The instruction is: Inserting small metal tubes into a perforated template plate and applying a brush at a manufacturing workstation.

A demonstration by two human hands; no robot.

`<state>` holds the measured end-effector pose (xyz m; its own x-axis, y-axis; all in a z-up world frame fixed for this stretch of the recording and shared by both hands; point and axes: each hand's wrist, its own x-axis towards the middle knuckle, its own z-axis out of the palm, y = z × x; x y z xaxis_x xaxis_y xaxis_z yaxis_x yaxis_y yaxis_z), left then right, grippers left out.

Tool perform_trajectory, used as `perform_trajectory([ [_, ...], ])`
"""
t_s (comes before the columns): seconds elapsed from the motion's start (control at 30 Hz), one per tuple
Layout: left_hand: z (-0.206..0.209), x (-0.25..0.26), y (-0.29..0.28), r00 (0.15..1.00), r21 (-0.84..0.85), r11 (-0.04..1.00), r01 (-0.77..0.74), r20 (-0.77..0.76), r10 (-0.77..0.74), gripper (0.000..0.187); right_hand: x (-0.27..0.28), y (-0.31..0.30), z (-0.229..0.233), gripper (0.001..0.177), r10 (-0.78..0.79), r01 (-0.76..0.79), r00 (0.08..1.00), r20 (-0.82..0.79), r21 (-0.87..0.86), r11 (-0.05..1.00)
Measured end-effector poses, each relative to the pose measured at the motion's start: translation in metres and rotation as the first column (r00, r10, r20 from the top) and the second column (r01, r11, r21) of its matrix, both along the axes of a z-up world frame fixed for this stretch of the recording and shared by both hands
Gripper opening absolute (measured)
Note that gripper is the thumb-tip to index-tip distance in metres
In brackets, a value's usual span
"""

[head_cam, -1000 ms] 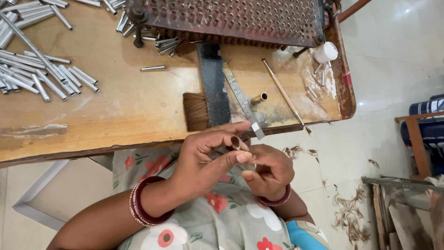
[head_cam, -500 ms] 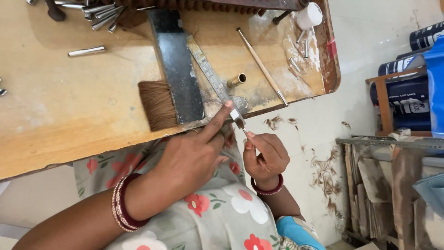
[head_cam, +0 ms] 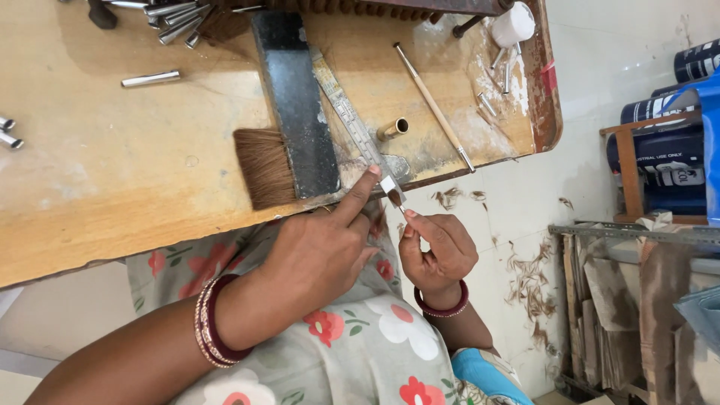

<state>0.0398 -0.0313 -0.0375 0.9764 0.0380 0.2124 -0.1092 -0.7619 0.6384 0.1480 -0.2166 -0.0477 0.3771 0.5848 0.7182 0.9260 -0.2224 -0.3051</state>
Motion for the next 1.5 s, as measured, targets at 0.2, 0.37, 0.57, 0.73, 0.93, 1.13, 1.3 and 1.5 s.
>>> perform_trajectory([
  [0.2,0.03,-0.032,0.03,0.958,-0.128,0.992,0.003,0.286,0.034,0.031,0.018,0.004,0.014,0.016,-0.038,0.049,0.985,-0.167,0.063,0.997],
  [0.37,0.06,-0.059,0.097,0.781,0.08,0.804,-0.589,0.315,0.54,0.008,0.03,0.036,0.05,0.018,-0.114,0.118,0.993,-0.042,0.088,0.989],
  [0.57,0.029,-0.038,0.151,0.79,0.442,0.656,-0.612,0.315,0.525,0.02,0.025,0.049,0.07,0.017,-0.066,0.064,0.997,0.047,0.058,0.996],
  [0.73,0.039,-0.041,0.133,0.782,0.444,0.646,-0.621,0.395,0.482,0.019,0.009,0.053,0.072,0.02,0.042,-0.042,0.999,0.002,0.023,0.999],
  [0.93,0.063,-0.057,0.051,0.903,-0.108,0.967,-0.23,0.347,0.253,0.015,-0.018,0.058,0.049,0.026,0.34,-0.335,0.901,-0.268,0.067,0.94],
  [1.13,0.033,-0.044,0.016,0.896,-0.681,0.732,0.018,0.336,0.291,0.022,-0.018,0.046,0.012,0.02,0.527,-0.393,0.722,-0.447,0.361,0.845],
  [1.3,0.023,-0.043,0.019,0.854,-0.745,0.658,0.113,0.411,0.319,0.012,0.009,0.046,0.047,0.022,0.414,-0.323,0.802,-0.431,0.27,0.907],
  [1.5,0.02,-0.054,0.035,0.823,-0.9,0.435,-0.009,0.241,0.515,0.011,0.095,0.046,0.05,0.022,-0.32,0.316,0.947,-0.037,-0.091,0.944],
])
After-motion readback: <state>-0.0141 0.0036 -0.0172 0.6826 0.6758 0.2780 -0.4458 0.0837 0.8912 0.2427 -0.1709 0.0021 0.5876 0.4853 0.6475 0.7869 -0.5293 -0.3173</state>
